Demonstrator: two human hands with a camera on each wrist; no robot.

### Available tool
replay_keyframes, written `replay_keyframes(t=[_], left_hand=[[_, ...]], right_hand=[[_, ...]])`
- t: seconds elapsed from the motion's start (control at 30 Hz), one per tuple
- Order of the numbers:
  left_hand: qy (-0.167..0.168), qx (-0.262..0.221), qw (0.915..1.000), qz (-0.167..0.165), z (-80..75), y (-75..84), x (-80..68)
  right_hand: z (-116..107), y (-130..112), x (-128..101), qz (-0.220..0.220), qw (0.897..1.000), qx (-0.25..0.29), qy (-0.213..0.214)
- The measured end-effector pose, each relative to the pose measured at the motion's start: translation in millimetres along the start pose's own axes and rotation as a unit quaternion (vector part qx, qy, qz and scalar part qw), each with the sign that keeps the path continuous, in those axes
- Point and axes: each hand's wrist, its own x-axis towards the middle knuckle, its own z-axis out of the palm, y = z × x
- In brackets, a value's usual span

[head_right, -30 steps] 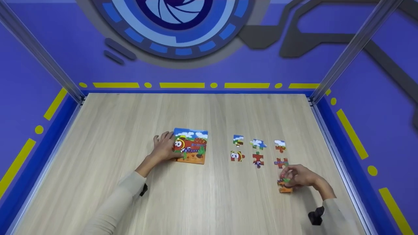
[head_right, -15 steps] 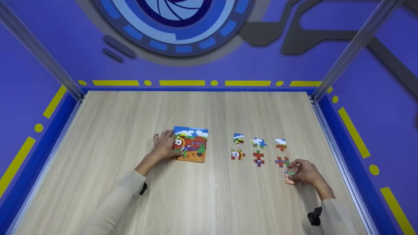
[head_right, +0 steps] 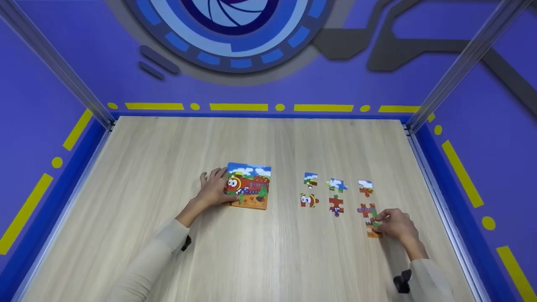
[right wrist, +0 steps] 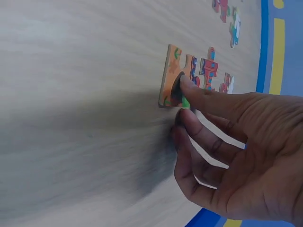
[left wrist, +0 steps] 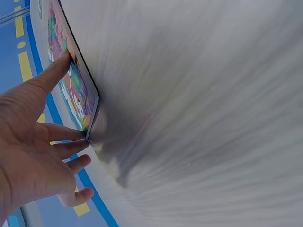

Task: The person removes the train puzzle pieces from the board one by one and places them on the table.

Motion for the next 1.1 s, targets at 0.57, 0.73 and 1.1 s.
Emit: replay_keyframes(t=[0.57,0.73,1.1], left_hand=[[0.041,-0.037,0.9985,-0.003,7.9,-5.0,-4.4],[0.039,-0.032,0.9987,0.000,9.6,-4.1,-5.5],[0.041,-0.029,0.9987,-0.012,13.6,-3.8,-7.2]], right_hand=[[-4.4,-50.8,17.9,-0.073,0.996,0.044,-0.027],[15.9,-90.3,36.7,-0.120,0.990,0.067,-0.030],[102.8,-193.1,83.4,-0.259,0.957,0.124,-0.040]])
